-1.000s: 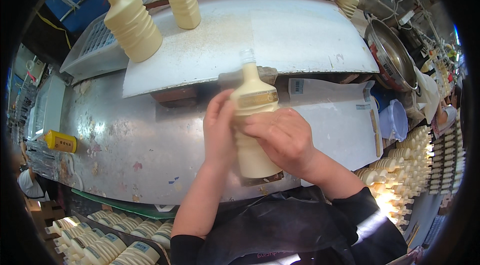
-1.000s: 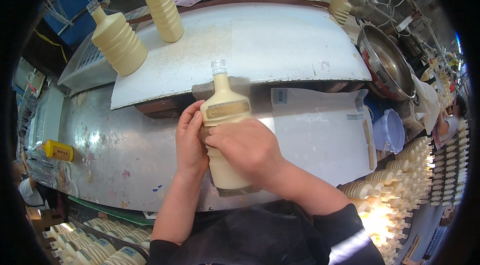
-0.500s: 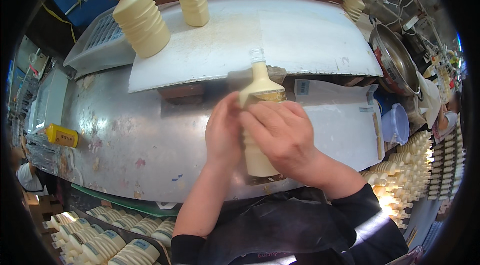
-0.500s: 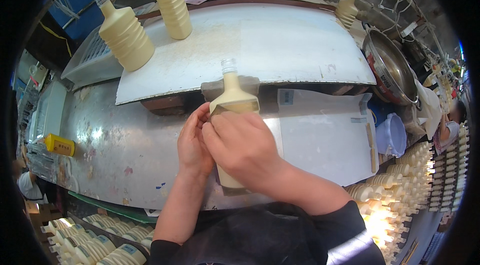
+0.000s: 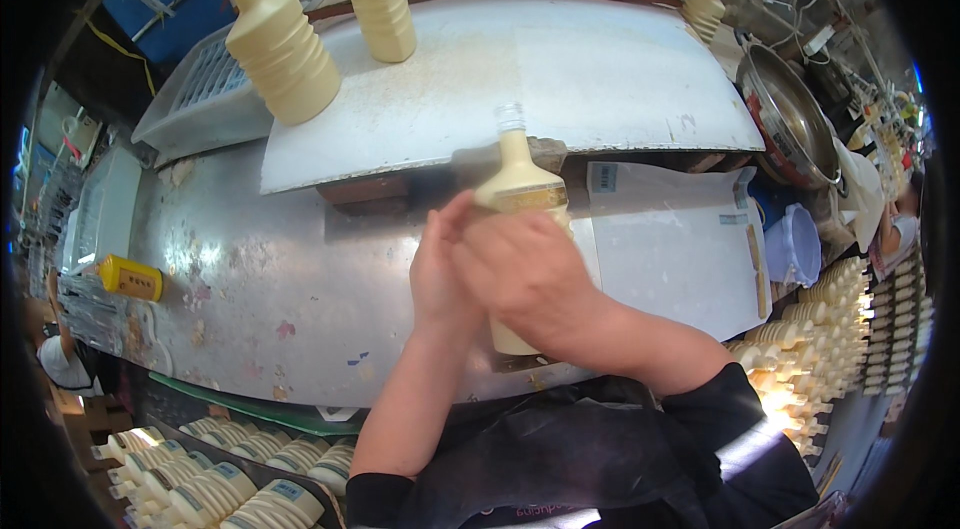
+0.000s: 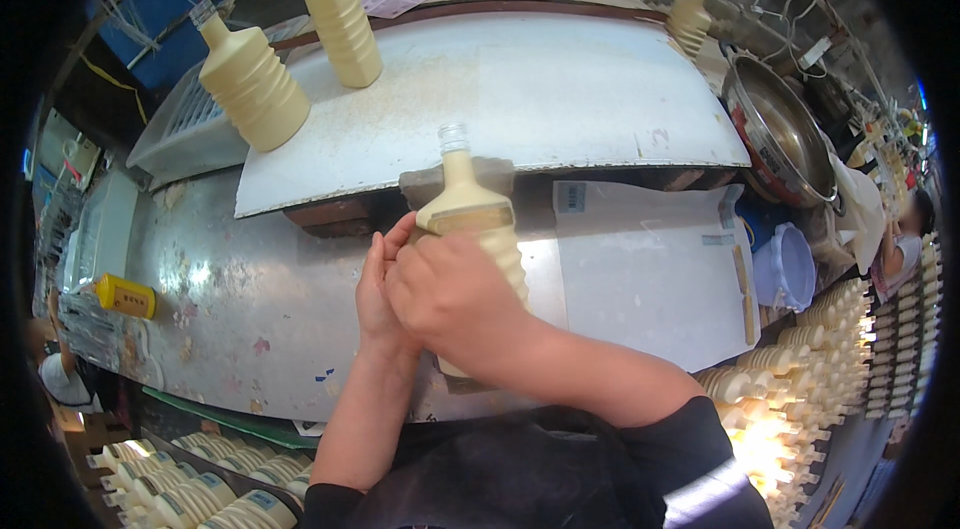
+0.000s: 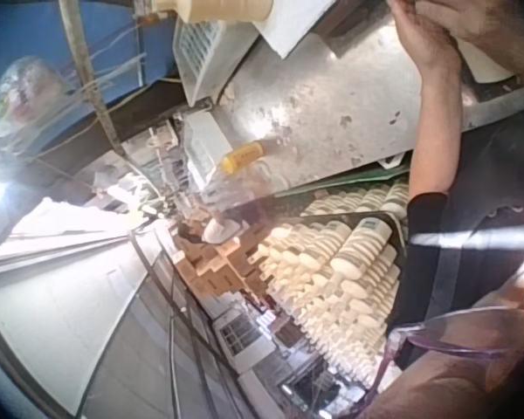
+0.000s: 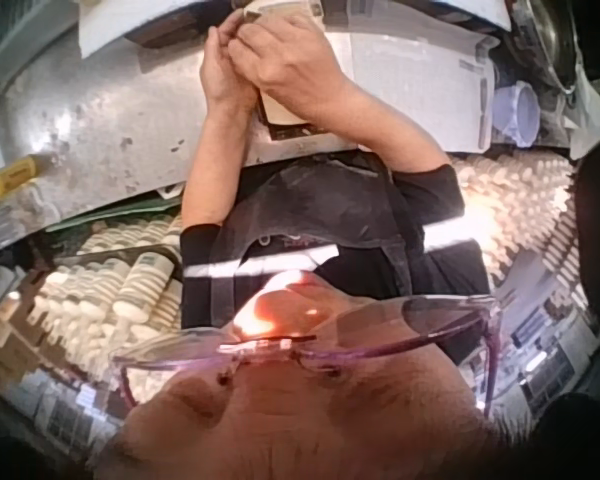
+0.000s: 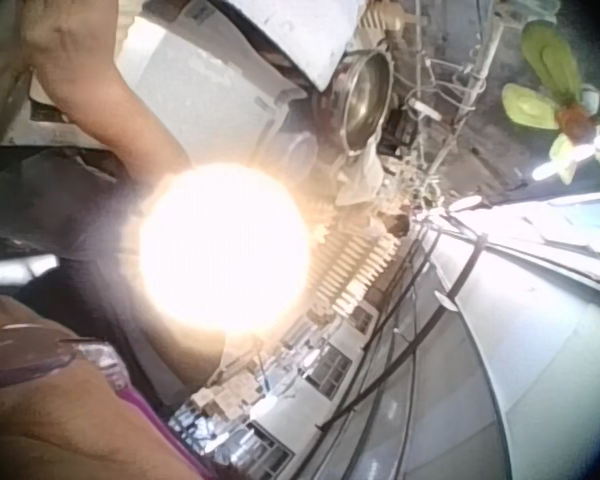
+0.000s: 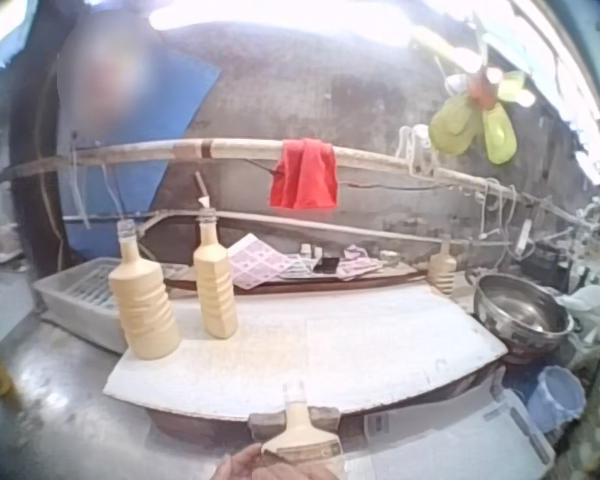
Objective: The person sands the surface of a plastic bottle with a sanding block, then applies a label to the bottle. The person repeats this process for multiple bottles, placing the finished bottles on a nearby rack.
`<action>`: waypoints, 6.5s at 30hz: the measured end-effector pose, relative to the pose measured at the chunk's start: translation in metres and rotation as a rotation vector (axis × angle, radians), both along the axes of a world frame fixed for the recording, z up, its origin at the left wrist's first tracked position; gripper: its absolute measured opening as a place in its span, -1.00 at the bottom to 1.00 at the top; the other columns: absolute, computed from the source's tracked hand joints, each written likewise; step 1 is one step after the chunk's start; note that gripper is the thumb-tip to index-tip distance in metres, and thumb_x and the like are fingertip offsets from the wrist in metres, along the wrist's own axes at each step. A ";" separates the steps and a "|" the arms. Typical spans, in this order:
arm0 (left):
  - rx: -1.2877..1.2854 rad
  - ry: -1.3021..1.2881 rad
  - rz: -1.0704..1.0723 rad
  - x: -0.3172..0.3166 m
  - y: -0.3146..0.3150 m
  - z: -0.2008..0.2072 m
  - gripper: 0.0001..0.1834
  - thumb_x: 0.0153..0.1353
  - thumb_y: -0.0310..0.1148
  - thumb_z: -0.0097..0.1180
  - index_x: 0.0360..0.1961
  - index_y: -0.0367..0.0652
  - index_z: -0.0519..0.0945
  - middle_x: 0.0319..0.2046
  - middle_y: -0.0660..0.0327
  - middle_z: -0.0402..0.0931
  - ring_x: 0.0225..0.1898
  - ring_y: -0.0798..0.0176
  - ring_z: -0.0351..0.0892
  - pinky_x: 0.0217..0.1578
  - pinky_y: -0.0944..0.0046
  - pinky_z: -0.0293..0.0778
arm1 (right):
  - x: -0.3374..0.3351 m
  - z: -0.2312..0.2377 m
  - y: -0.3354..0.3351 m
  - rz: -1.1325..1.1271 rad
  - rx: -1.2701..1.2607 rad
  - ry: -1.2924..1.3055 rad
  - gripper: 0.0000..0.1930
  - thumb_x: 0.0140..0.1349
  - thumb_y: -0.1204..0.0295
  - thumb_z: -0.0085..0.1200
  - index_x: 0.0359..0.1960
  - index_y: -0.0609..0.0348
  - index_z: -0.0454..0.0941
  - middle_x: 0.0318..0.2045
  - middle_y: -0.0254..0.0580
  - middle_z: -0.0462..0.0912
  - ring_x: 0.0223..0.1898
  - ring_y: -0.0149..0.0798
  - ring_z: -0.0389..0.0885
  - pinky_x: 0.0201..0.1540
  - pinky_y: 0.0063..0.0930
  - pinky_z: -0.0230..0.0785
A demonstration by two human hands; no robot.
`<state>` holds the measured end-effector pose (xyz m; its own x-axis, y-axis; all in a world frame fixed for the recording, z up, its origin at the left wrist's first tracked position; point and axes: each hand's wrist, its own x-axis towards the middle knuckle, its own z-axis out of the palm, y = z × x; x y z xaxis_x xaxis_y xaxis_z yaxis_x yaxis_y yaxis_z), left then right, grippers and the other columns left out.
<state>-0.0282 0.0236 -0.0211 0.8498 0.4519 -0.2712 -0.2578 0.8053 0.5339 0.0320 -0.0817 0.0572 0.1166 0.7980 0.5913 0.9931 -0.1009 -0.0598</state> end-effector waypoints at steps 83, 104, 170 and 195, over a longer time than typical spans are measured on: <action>1.702 0.604 -0.118 -0.015 -0.056 0.047 -0.01 0.20 -0.10 0.31 0.52 -0.20 0.05 0.43 -0.38 -0.07 0.34 -0.42 0.26 0.27 -0.13 0.34 | 0.075 -0.029 -0.011 -0.266 0.373 0.896 -0.55 0.39 0.40 0.01 0.28 0.24 0.34 0.02 0.02 0.61 0.04 -0.06 0.60 0.17 -0.26 0.40; 0.882 0.445 -0.153 -0.022 -0.046 0.032 -0.08 0.13 -0.39 0.35 0.47 -0.23 0.13 0.16 -0.03 0.53 0.14 0.07 0.60 0.14 0.12 0.53 | 0.085 -0.034 -0.024 -0.332 0.393 1.034 -0.55 0.40 0.46 -0.02 0.29 0.28 0.27 0.15 0.04 0.49 0.16 -0.14 0.48 0.24 -0.28 0.32; -0.100 0.133 -0.052 0.015 -0.024 0.016 -0.57 0.54 0.01 -0.11 0.14 -0.09 0.51 0.03 0.25 0.54 0.08 0.34 0.49 0.14 0.26 0.39 | 0.029 -0.009 0.060 -0.492 -0.086 0.452 -0.63 0.25 0.52 0.03 0.11 0.26 0.41 -0.05 0.08 0.53 -0.10 0.20 0.60 -0.01 -0.08 0.46; 0.223 0.144 -0.164 0.021 -0.009 -0.004 -0.54 0.58 -0.09 -0.27 0.09 -0.24 0.53 -0.10 0.05 0.64 -0.16 0.10 0.71 -0.10 0.03 0.67 | 0.093 -0.040 -0.026 -0.385 0.545 0.785 -0.58 0.34 0.44 -0.07 0.22 0.31 0.35 0.12 0.18 0.49 0.16 0.11 0.49 0.25 -0.16 0.31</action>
<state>-0.0073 0.0150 -0.0253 0.8764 0.3734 -0.3041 -0.0425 0.6890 0.7236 0.1247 -0.1082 0.0169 0.8172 0.2715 0.5084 0.5604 -0.1685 -0.8109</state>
